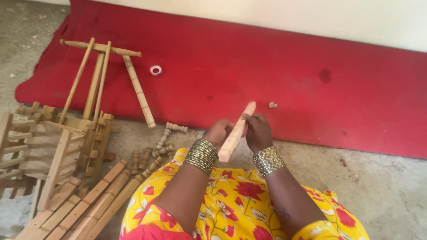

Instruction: The person sits on the floor and wraps tape around long wooden bars, rotating each bar by hand to wind the tape along its length. Finished bars are set on a pile beside them, and another person's hands take a stack of the taped parts partway through.

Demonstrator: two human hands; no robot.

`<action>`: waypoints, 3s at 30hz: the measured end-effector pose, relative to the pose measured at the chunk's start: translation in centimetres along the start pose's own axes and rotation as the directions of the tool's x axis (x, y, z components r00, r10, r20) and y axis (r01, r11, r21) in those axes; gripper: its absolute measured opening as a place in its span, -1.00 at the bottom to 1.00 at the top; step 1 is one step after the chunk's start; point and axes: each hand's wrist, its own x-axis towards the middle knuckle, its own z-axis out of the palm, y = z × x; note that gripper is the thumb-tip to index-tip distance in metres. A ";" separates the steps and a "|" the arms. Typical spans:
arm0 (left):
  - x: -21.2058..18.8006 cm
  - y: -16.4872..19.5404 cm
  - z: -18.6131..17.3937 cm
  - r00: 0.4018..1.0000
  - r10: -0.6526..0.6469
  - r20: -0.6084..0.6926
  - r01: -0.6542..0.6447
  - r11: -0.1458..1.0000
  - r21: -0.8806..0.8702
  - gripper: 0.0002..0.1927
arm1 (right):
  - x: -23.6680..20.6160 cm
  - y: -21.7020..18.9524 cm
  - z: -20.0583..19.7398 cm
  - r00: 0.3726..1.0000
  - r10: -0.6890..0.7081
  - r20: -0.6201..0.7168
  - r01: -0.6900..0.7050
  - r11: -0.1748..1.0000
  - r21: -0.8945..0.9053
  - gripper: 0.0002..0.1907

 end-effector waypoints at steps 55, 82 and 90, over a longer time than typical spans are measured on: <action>-1.1 0.6 0.8 0.844 0.456 -0.281 -0.448 0.889 0.096 -0.57 | -0.3 1.6 1.5 0.991 0.132 -0.038 -0.135 0.987 -0.090 -0.79; -1.4 0.8 0.6 0.870 0.468 -0.158 -0.483 0.873 -0.072 -0.66 | 1.4 -2.9 -0.5 0.991 0.012 0.132 -0.024 0.996 0.087 -0.73; -0.7 0.5 0.4 0.911 0.354 -0.210 -0.368 0.929 -0.029 -0.58 | 0.5 4.1 0.6 0.969 0.216 0.123 -0.182 0.954 -0.238 -0.77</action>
